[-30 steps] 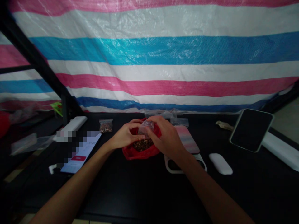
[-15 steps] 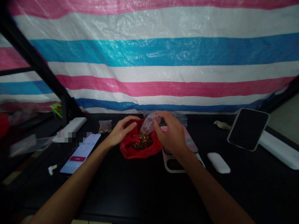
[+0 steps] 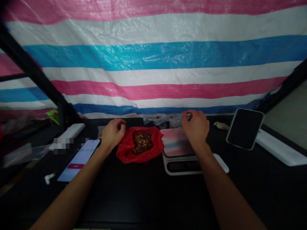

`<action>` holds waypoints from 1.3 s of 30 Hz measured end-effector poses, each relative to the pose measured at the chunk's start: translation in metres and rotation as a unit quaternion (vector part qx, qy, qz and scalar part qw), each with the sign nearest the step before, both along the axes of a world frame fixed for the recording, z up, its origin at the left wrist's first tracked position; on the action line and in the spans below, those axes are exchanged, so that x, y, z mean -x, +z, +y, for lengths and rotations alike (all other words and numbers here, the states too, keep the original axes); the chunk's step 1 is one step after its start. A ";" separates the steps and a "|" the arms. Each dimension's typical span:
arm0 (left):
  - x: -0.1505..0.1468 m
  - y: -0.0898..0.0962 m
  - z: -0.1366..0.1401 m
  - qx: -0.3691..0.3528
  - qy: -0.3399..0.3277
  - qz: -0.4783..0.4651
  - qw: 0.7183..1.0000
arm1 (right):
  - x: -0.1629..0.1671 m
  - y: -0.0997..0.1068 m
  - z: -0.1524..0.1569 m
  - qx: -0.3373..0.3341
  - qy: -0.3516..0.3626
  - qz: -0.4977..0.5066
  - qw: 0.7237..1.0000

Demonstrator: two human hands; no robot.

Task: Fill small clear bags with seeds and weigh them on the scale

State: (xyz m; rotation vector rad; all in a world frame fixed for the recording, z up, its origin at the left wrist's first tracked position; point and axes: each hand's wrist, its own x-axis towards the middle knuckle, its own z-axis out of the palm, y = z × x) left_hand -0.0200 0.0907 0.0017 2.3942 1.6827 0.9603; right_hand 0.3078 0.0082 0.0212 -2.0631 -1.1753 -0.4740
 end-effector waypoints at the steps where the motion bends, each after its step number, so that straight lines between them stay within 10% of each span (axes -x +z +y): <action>1: 0.001 0.000 -0.002 -0.021 0.071 0.046 0.996 | -0.001 -0.001 0.000 -0.004 -0.002 0.005 1.000; 6: 0.008 -0.009 -0.005 0.032 0.202 0.228 0.952 | 0.008 -0.002 0.003 -0.058 0.015 -0.005 0.998; 11: 0.014 -0.009 0.002 0.052 0.100 0.200 0.973 | 0.032 0.000 0.002 -0.099 0.097 -0.039 0.990; 16: 0.008 -0.006 0.010 -0.042 -0.049 -0.018 0.998 | 0.063 0.002 -0.004 -0.086 0.231 -0.085 0.965; 20: -0.004 -0.002 0.003 -0.183 -0.197 -0.197 0.943 | 0.080 0.004 -0.011 -0.051 0.330 -0.103 0.937; 25: -0.017 0.002 -0.018 -0.218 -0.348 -0.154 0.899 | 0.092 0.002 -0.013 -0.003 0.371 -0.056 0.927; 33: -0.024 -0.004 -0.024 -0.193 -0.400 -0.109 0.889 | 0.105 -0.006 -0.011 0.013 0.390 -0.010 0.921; 39: -0.026 0.004 -0.033 -0.100 -0.335 -0.097 0.932 | 0.109 -0.005 -0.014 0.031 0.420 -0.033 0.907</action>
